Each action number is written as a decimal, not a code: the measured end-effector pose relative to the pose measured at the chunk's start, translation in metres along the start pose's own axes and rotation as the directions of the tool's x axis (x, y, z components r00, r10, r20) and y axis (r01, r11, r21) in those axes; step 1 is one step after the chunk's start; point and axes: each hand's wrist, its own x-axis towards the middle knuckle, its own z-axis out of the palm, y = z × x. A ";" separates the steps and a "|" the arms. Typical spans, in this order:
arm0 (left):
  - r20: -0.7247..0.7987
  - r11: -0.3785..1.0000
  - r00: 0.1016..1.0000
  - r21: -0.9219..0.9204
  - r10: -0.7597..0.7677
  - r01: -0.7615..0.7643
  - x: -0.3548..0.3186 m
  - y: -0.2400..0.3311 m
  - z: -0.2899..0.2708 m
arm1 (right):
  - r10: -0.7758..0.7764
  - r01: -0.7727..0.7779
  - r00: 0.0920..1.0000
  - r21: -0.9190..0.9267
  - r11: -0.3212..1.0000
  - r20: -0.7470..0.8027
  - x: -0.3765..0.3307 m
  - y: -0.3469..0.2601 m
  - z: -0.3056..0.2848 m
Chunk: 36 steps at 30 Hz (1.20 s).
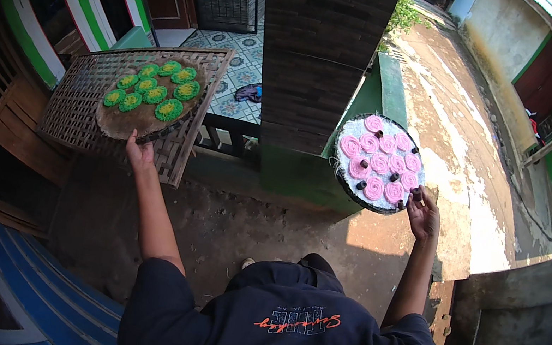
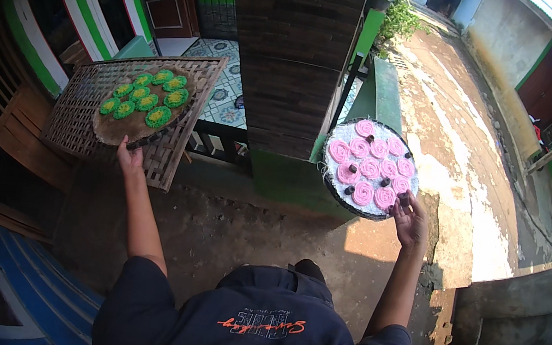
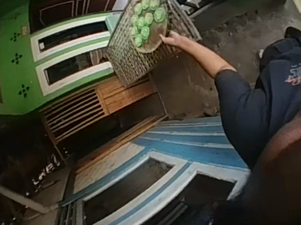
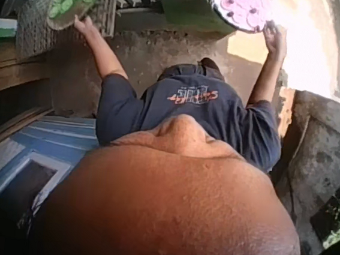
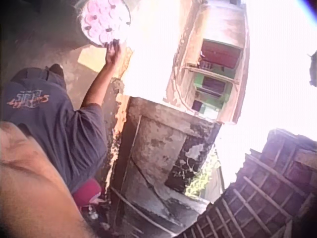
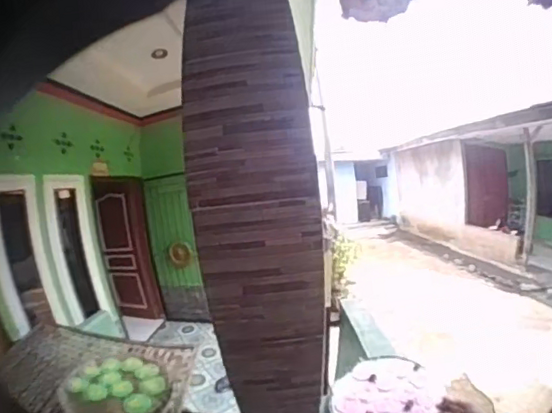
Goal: The person arranges pink and green rolled decorative items on woven trays and a wooden lattice surface. They move between an outdoor area and an indoor kitchen space, placing the items in neat rows and transferring them between containers.
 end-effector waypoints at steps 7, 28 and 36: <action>-0.363 0.998 0.931 0.065 0.030 -0.007 0.063 -0.064 -0.019 | -0.175 -0.022 0.972 -0.796 0.604 -0.159 0.015 0.005 -0.037; 0.680 0.174 0.140 0.372 -0.719 -0.912 -0.362 -0.492 0.133 | -0.149 0.329 0.937 -0.942 0.062 0.317 0.161 -0.013 -0.072; 0.454 0.228 0.588 0.879 -0.669 -0.419 -0.360 -0.506 0.139 | -0.010 0.142 0.988 -0.866 0.480 0.156 0.192 -0.013 -0.107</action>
